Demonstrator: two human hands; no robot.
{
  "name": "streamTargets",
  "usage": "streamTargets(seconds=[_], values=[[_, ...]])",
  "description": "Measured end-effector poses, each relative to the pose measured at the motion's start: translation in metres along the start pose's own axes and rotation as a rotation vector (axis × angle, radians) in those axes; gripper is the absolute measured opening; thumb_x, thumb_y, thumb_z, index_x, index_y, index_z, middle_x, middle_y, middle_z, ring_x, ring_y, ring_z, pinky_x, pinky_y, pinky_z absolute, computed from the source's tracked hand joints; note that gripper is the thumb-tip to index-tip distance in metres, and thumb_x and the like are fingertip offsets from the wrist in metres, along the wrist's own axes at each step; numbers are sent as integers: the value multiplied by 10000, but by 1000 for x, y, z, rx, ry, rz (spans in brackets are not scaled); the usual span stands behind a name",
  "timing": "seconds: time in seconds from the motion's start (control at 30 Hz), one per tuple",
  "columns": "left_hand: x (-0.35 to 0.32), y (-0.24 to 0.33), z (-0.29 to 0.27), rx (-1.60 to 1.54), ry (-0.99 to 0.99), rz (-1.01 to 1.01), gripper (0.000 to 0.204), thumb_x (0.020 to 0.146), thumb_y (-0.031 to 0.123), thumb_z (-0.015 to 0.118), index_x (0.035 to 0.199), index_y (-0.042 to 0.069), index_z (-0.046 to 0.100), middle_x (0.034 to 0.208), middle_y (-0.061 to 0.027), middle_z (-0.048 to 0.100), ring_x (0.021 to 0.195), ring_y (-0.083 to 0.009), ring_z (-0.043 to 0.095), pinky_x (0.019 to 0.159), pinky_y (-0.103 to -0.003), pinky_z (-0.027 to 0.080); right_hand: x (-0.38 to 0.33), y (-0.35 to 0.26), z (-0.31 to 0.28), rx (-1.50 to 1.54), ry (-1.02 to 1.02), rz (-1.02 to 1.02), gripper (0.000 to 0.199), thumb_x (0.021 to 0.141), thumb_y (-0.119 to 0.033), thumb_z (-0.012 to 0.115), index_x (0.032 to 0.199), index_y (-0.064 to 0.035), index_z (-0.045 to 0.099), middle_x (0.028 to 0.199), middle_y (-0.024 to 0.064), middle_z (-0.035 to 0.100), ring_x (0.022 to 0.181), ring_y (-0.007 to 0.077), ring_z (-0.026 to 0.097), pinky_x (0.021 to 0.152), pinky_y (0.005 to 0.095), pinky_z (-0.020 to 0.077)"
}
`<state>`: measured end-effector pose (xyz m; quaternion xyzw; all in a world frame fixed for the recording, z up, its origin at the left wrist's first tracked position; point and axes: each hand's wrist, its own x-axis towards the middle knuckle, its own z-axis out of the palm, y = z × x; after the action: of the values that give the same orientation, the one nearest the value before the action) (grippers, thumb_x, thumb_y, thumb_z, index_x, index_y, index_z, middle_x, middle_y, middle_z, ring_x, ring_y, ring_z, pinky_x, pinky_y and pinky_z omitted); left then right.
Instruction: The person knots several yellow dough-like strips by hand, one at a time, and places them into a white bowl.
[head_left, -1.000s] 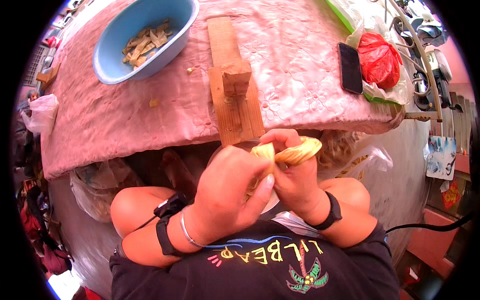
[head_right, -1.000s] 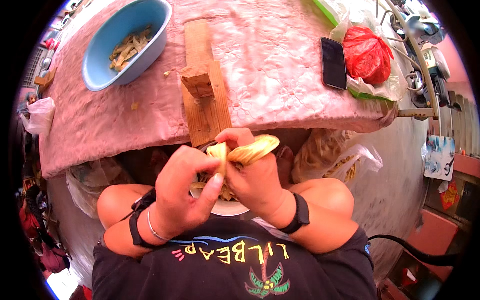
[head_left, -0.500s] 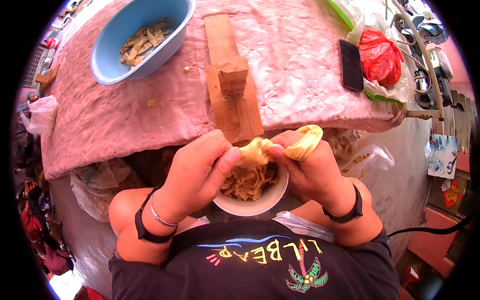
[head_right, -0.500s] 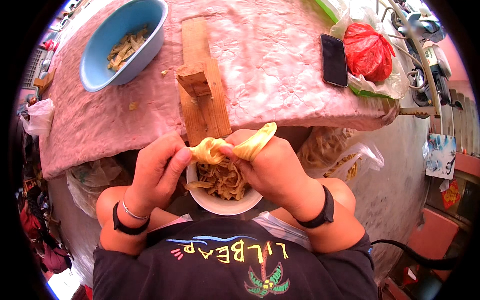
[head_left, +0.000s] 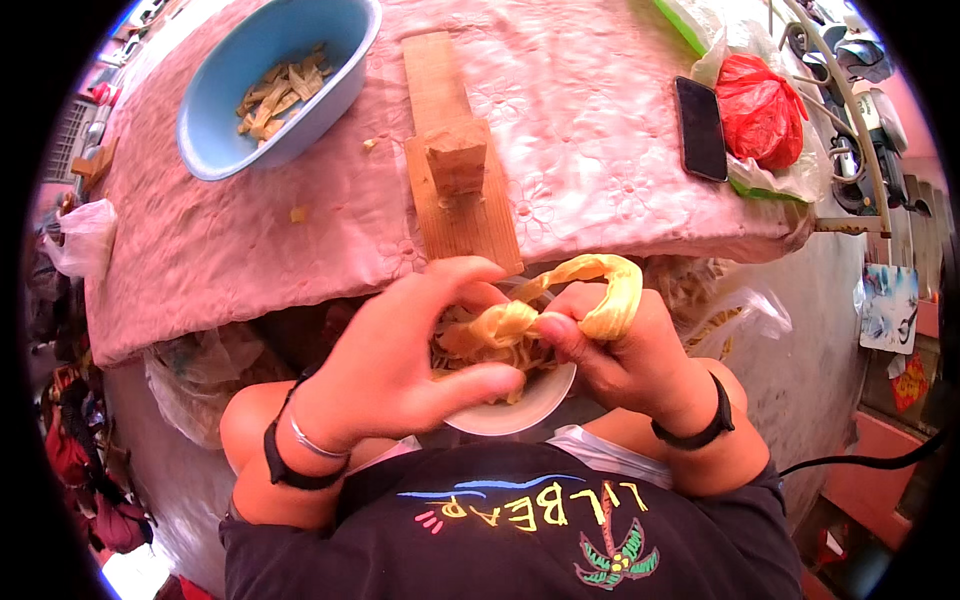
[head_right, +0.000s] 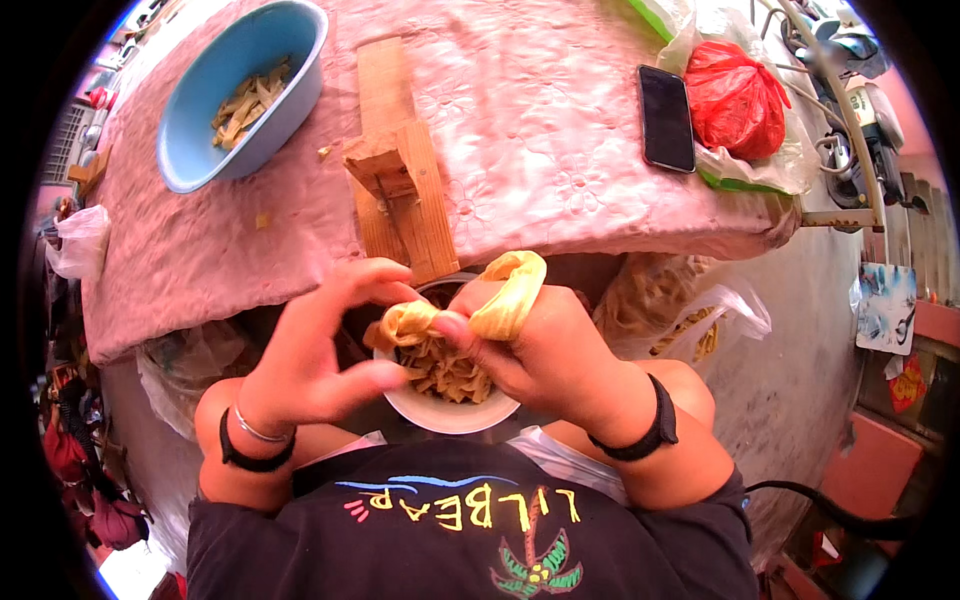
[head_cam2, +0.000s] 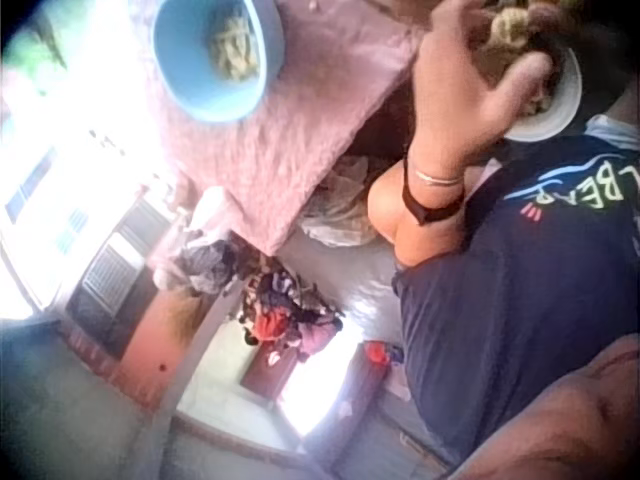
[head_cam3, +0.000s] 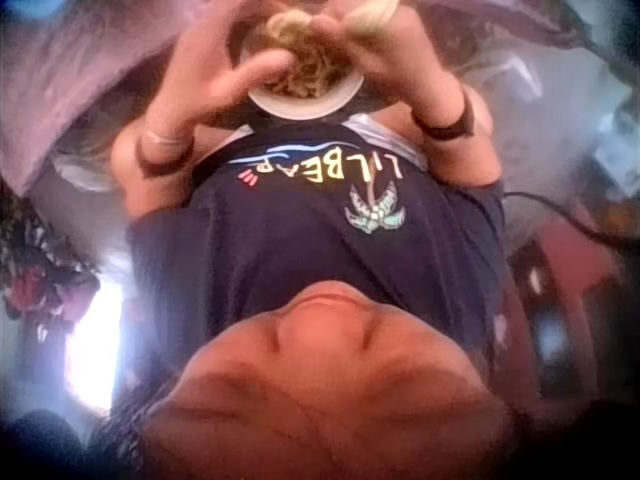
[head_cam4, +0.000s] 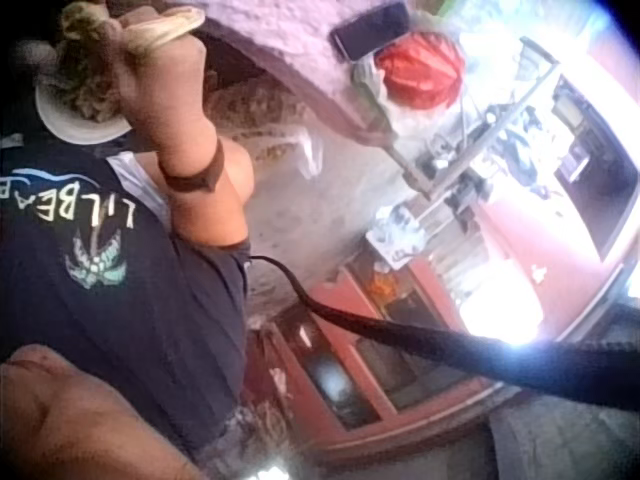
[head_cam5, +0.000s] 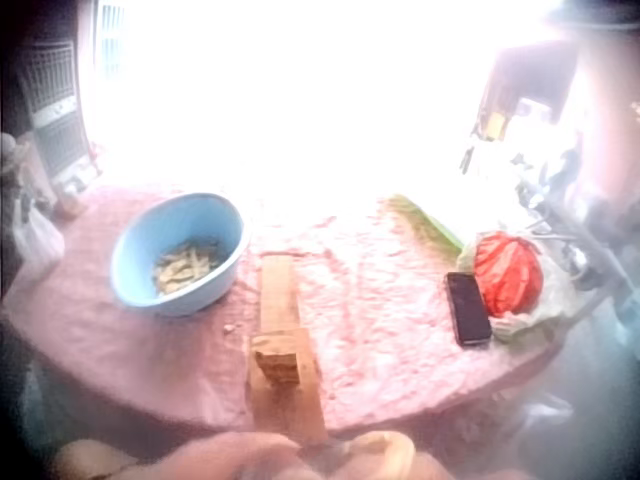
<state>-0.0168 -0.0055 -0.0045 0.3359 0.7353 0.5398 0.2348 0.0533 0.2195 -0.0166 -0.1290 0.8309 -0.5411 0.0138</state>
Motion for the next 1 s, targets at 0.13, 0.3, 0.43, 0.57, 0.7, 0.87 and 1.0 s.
streamTargets(seconds=[0.13, 0.3, 0.43, 0.57, 0.7, 0.87, 1.0], values=[[-4, 5, 14, 122, 4, -24, 310, 808, 36, 646, 1114, 20, 592, 931, -114, 640, 806, -197, 647, 712, -283, 511, 1, -11, 1, 164, -104, 248, 213, 956, -172, 625, 793, -35, 609, 654, 97, 552, 559, 248, 512, 535, 342, 411], [-3, -7, 6, 314, -24, 194, 364, 724, -51, 552, 1080, 19, 582, 868, -135, 606, 729, -258, 611, 698, -311, 511, -1, -7, 6, 361, -135, 391, 266, 979, -194, 603, 767, -35, 599, 584, 41, 506, 539, 109, 439, 509, 294, 375], [-6, -8, 5, 164, -30, 134, 283, 793, -21, 588, 1073, 19, 579, 866, -103, 619, 740, -188, 607, 682, -285, 487, 3, -7, 8, 442, -143, 430, 284, 983, -208, 603, 762, -30, 595, 601, 9, 528, 570, 69, 435, 516, 279, 379], [-8, -1, 2, -73, -69, -3, 199, 876, 9, 628, 1067, 12, 574, 882, -67, 629, 774, -121, 587, 686, -254, 459, 5, -7, 3, 501, -210, 455, 278, 998, -205, 581, 787, -24, 593, 652, -11, 552, 605, 48, 445, 538, 248, 383], [-15, -5, -1, -417, 119, -180, 103, 886, 70, 703, 926, 29, 617, 863, -16, 626, 756, -69, 571, 665, -227, 449, 7, -22, -6, 632, -93, 550, 261, 1015, -201, 549, 820, -34, 595, 705, -28, 561, 610, 32, 471, 539, 211, 378], [-16, -10, -22, -508, 292, -76, 133, 860, -10, 679, 933, 40, 579, 901, -31, 614, 825, -74, 565, 727, -222, 449, 5, -19, 2, 669, 66, 490, 298, 1018, -239, 543, 799, -44, 598, 645, -39, 529, 549, 28, 456, 511, 198, 370], [-6, -8, -6, -734, 293, 6, 295, 876, -28, 630, 1112, 53, 473, 947, -56, 581, 848, -112, 579, 762, -260, 484, 10, -19, 1, 727, -190, 623, 322, 1011, -249, 551, 782, -32, 614, 612, -32, 541, 543, 41, 494, 509, 199, 382]])
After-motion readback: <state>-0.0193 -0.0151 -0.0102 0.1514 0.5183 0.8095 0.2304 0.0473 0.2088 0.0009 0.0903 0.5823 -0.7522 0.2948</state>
